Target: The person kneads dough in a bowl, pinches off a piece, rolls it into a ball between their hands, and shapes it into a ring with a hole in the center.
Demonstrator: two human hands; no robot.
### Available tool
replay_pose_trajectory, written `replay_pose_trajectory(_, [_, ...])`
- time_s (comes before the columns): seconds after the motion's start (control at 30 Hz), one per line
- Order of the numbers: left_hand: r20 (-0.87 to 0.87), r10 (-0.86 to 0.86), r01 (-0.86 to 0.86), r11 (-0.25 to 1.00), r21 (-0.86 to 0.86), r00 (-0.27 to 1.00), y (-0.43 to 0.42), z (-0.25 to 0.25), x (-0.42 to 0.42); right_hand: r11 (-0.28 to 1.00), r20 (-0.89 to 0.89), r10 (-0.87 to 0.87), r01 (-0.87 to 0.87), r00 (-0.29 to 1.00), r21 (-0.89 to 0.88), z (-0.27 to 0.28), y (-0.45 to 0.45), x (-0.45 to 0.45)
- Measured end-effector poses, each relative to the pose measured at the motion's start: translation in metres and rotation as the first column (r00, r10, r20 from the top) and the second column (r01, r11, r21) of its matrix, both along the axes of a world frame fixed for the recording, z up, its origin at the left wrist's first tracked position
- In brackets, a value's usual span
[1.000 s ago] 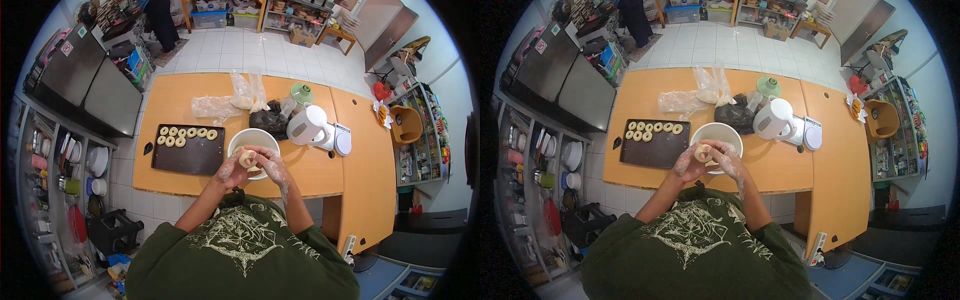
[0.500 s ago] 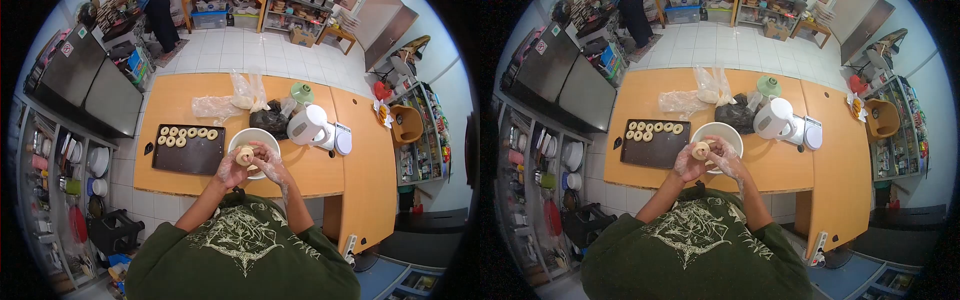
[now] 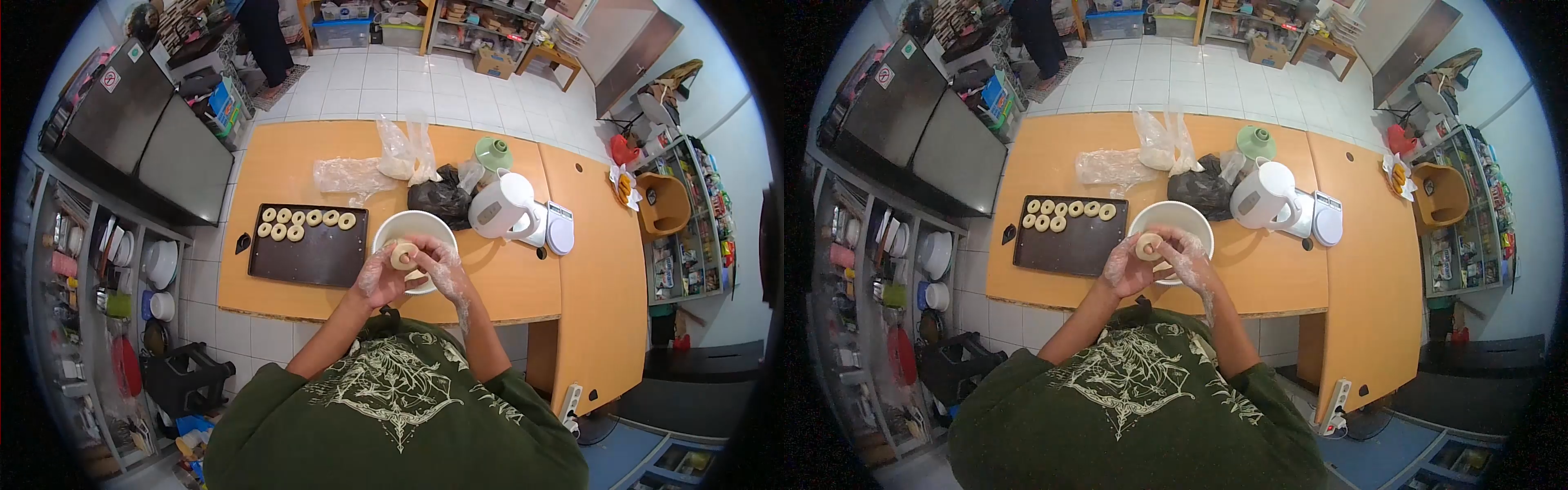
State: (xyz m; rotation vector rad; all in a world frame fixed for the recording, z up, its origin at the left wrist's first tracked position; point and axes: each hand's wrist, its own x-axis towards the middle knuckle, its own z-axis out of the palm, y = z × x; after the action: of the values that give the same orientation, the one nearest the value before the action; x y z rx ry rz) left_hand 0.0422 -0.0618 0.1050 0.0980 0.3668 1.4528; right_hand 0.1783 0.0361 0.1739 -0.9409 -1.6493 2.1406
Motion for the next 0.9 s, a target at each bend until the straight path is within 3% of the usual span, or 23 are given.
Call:
replay_pose_trajectory(0.07, [0.012, 0.025, -0.026, 0.998, 0.055, 1.000, 0.000, 0.005, 0.001, 0.999, 0.019, 0.029, -0.030, 0.999, 0.025, -0.006, -0.001, 0.000])
replay_pose_trajectory(0.13, [0.070, 0.007, -0.013, 0.996, 0.089, 0.998, 0.000, 0.002, -0.001, 0.995, -0.117, -0.009, 0.020, 0.993, 0.097, -0.013, -0.007, -0.003])
replay_pose_trajectory(0.27, [0.166, -0.020, -0.015, 0.977, 0.212, 0.986, 0.000, -0.005, -0.001, 0.999, -0.032, -0.023, 0.024, 0.999, 0.039, -0.013, -0.008, -0.001])
replay_pose_trajectory(0.33, [0.168, -0.023, -0.009, 0.982, 0.190, 0.985, -0.002, 0.004, -0.001, 0.997, -0.102, -0.077, 0.080, 0.992, 0.021, -0.017, -0.008, -0.003])
replay_pose_trajectory(0.43, [0.127, -0.007, -0.010, 0.991, 0.131, 0.992, -0.003, -0.001, 0.001, 0.997, 0.017, -0.056, 0.055, 0.998, 0.048, -0.007, -0.008, 0.000])
replay_pose_trajectory(0.57, [0.040, 0.019, -0.022, 0.996, 0.085, 0.999, -0.003, -0.007, 0.003, 0.995, -0.029, -0.099, 0.099, 0.995, 0.018, -0.010, -0.008, -0.001])
replay_pose_trajectory(0.67, [0.031, 0.008, -0.011, 0.996, 0.090, 0.999, -0.003, 0.005, 0.003, 0.990, -0.009, -0.076, 0.076, 0.997, 0.120, -0.005, -0.010, -0.002])
replay_pose_trajectory(0.73, [0.070, -0.007, -0.003, 0.991, 0.136, 0.998, -0.001, -0.003, 0.000, 0.996, -0.046, -0.084, 0.084, 0.995, -0.004, 0.012, -0.015, -0.005])
replay_pose_trajectory(0.9, [0.135, -0.039, 0.010, 0.977, 0.211, 0.990, -0.003, -0.005, 0.001, 0.997, -0.041, -0.057, 0.055, 0.998, -0.049, -0.007, -0.006, -0.001])
